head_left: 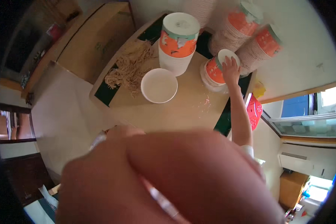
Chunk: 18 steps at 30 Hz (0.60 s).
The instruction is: The person is packaging items by placing bundles of string-like material into paper cups.
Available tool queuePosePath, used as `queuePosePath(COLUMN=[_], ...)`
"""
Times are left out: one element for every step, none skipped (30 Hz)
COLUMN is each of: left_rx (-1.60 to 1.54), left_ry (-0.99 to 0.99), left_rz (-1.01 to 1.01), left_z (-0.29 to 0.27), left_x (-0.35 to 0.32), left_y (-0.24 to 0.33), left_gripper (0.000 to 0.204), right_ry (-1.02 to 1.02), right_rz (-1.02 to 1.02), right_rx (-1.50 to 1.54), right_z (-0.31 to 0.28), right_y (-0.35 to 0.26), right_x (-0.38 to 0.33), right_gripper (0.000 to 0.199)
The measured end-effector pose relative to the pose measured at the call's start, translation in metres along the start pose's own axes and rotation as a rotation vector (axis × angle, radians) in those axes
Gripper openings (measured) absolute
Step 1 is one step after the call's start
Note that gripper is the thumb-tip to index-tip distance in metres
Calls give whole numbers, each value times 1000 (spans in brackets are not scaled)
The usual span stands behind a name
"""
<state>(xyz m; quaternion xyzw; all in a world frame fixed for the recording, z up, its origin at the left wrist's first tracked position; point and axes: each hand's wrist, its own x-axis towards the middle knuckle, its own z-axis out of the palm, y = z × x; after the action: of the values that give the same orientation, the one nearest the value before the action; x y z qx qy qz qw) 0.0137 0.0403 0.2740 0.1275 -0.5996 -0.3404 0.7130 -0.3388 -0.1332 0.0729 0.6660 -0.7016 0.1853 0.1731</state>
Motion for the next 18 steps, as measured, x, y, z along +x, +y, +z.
queuePosePath(left_rx=[34, 43, 56, 50, 24, 48, 99, 121, 108, 94, 89, 90, 89, 139, 164, 197, 189, 226], left_ry=[24, 41, 57, 64, 61, 75, 100, 119, 119, 115, 114, 115, 112, 125, 135, 140, 146, 136], left_rz=[-2, 4, -3, -9, -15, -24, -30, -38, -42, -49, -61, -76, -92, -100, -114, -124, -133, -138], left_z=[-11, -22, -31, -38, -46, -59, -75, -88, -95, -100, -106, -113, -120, -131, -146, -155, -172, -173], left_x=[-6, -10, -17, -20, -19, -23, -30, -34, -32, -30, -28, -29, -28, -26, -31, -29, -39, -25], left_y=[5, 5, 8, 6, 2, 2, 4, 4, -2, -11, -15, -19, -24, -23, -24, -23, -31, -33], left_gripper=[7, 7, 7, 7, 6, 6, 6, 6, 6, 6, 7, 7, 7, 7, 7, 8, 8, 8], right_ry=[81, 68, 44, -115, -260, -179, -492, -744, -722, -696, -685, -623, -563, -622, -674, -662, -631, -626], right_rz=[0, 18, 41, 146, 267, 619, 562, 493, 472, 453, 476, 423, 373, 436, 516, 503, 508, 508], right_rx=[173, 296, 422, 577, 719, 1460, 1052, 606, 702, 797, 788, 708, 628, 680, 712, 633, 523, 509], right_z=[4, 9, 20, 40, 52, 53, 35, 11, 23, 40, 49, 54, 59, 43, 11, -18, -33, -41], right_y=[-15, -23, -36, -50, -63, -105, -155, -186, -190, -187, -183, -182, -177, -191, -196, -199, -190, -181], right_x=[-6, -17, -37, -55, -70, -92, -92, -91, -107, -122, -130, -137, -145, -144, -143, -145, -157, -172], right_gripper=[37, 35, 32, 32, 31, 38, 44, 51, 57, 62, 62, 59, 56, 56, 56, 56, 55, 55])
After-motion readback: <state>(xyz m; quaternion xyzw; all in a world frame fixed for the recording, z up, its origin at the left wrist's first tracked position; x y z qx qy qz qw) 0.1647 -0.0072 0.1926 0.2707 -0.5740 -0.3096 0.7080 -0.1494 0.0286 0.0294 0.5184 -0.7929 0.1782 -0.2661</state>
